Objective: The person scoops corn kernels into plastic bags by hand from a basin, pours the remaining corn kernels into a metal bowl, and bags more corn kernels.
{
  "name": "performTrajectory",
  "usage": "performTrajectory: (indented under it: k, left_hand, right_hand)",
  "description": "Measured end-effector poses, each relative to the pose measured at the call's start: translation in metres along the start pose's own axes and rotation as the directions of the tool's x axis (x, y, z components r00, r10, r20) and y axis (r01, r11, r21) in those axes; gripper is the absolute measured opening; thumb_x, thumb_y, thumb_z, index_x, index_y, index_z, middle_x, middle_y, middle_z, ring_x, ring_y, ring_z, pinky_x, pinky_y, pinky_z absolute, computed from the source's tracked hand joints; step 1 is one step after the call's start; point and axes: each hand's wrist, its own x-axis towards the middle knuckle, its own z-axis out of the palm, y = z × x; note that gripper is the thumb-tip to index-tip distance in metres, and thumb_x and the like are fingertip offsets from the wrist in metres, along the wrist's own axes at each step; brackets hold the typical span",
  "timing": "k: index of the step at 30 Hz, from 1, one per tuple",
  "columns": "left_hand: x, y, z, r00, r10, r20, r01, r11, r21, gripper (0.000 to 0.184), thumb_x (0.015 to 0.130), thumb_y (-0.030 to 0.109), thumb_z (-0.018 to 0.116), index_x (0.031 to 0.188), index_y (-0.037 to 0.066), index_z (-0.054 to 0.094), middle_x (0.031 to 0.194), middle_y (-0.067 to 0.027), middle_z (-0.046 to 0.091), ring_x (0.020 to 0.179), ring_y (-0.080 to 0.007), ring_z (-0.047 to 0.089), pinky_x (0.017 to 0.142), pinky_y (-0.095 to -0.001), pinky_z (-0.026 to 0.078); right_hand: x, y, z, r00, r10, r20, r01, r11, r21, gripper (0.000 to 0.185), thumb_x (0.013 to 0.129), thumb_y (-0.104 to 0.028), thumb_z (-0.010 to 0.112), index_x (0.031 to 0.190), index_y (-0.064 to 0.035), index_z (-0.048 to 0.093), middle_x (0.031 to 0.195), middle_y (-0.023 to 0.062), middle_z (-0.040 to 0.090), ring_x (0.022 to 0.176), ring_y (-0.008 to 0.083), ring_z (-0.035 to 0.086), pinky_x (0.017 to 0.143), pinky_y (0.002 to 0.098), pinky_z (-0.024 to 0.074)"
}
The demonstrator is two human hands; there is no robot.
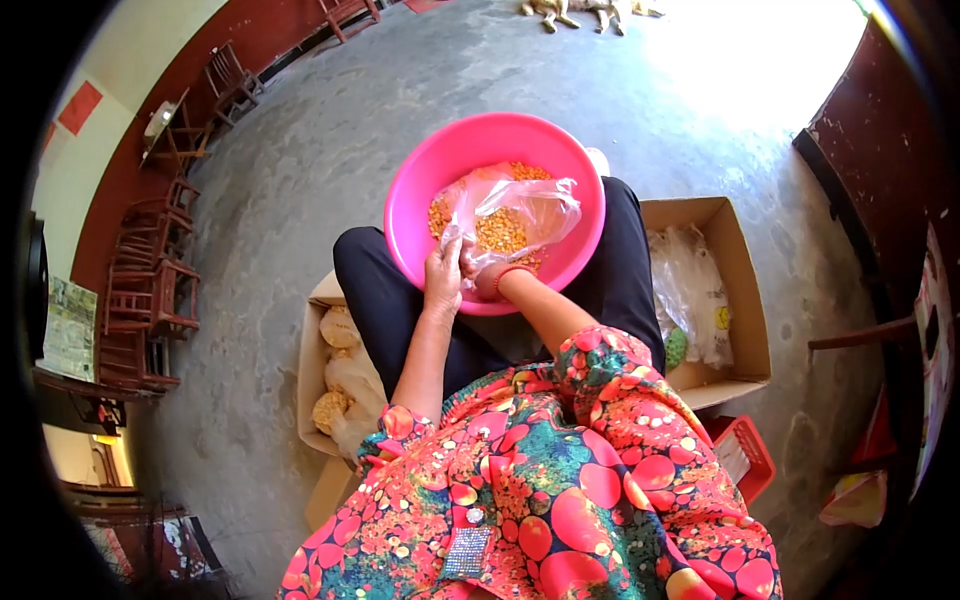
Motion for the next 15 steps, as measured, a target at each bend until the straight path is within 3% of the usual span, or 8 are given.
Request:
performTrajectory:
  k: [1,4,8,10,12,14,15]
  left_hand:
    - [0.002,-0.002,0.0,1.0,0.029,0.008,-0.029,0.999,-0.015,0.022,0.086,0.024,0.047,0.077,0.006,0.056,0.053,0.0029,0.043,0.042,-0.0049,0.041,0.036,-0.0183,0.035]
    - [0.004,-0.005,-0.001,0.998,0.059,0.028,-0.058,0.998,-0.039,0.023,0.086,0.025,0.047,0.077,0.006,0.055,0.054,0.0021,0.044,0.042,-0.0055,0.042,0.036,-0.0194,0.036]
    - [0.002,-0.001,0.0,0.999,0.031,0.025,-0.03,0.999,-0.032,0.022,0.086,0.024,0.046,0.078,0.006,0.056,0.054,0.0016,0.045,0.043,-0.0057,0.043,0.037,-0.0199,0.038]
    - [0.001,0.0,0.0,0.999,0.034,0.032,-0.033,0.999,-0.025,0.022,0.086,0.024,0.046,0.078,0.006,0.056,0.054,0.0014,0.045,0.043,-0.0057,0.043,0.037,-0.02,0.038]
    - [0.001,0.0,0.0,0.999,0.037,0.039,-0.036,0.999,-0.018,0.022,0.087,0.024,0.046,0.078,0.006,0.056,0.054,0.0012,0.045,0.043,-0.0057,0.043,0.037,-0.02,0.038]
    - [0.002,-0.002,0.0,0.998,0.057,0.031,-0.056,0.998,-0.013,0.023,0.087,0.024,0.046,0.078,0.005,0.056,0.054,0.0008,0.046,0.043,-0.0059,0.043,0.038,-0.02,0.038]
    - [0.003,-0.003,0.0,0.998,0.058,0.032,-0.058,0.998,-0.014,0.023,0.087,0.024,0.046,0.078,0.005,0.056,0.054,0.0008,0.046,0.043,-0.0059,0.043,0.038,-0.02,0.038]
  right_hand:
    - [-0.012,-0.002,-0.01,0.996,-0.011,0.091,0.02,0.995,-0.096,0.03,0.072,-0.026,0.051,0.09,-0.0031,0.058,0.09,0.0176,0.059,0.085,0.0299,0.056,0.074,0.0388,0.0422]
    - [-0.001,0.032,0.003,0.991,-0.088,0.104,0.109,0.97,-0.216,0.03,0.073,-0.025,0.05,0.088,-0.0009,0.059,0.084,0.018,0.06,0.079,0.0316,0.057,0.07,0.0398,0.0428]
    - [-0.032,0.028,-0.023,0.986,-0.042,0.16,0.063,0.99,-0.128,0.03,0.075,-0.026,0.049,0.088,-0.0008,0.059,0.084,0.0191,0.06,0.078,0.032,0.056,0.069,0.0407,0.0424]
    - [-0.038,0.035,-0.031,0.984,-0.163,0.071,0.17,0.979,-0.11,0.026,0.072,-0.018,0.047,0.084,0.0003,0.061,0.079,0.0164,0.061,0.071,0.0275,0.058,0.064,0.0375,0.0449]
    - [-0.041,0.047,-0.035,0.885,-0.464,0.041,0.453,0.836,-0.309,0.028,0.075,-0.021,0.043,0.08,0.0011,0.06,0.073,0.0154,0.06,0.065,0.0257,0.058,0.06,0.0366,0.0444]
    - [-0.072,0.017,-0.06,0.992,-0.064,0.113,0.059,0.997,0.05,0.03,0.077,-0.025,0.044,0.082,0.0003,0.059,0.07,0.0129,0.059,0.063,0.0243,0.057,0.057,0.0352,0.0438]
    - [-0.067,0.021,-0.061,0.941,-0.332,0.061,0.336,0.94,-0.063,0.031,0.078,-0.027,0.045,0.089,-0.0009,0.058,0.068,0.0113,0.058,0.062,0.0242,0.056,0.057,0.035,0.0435]
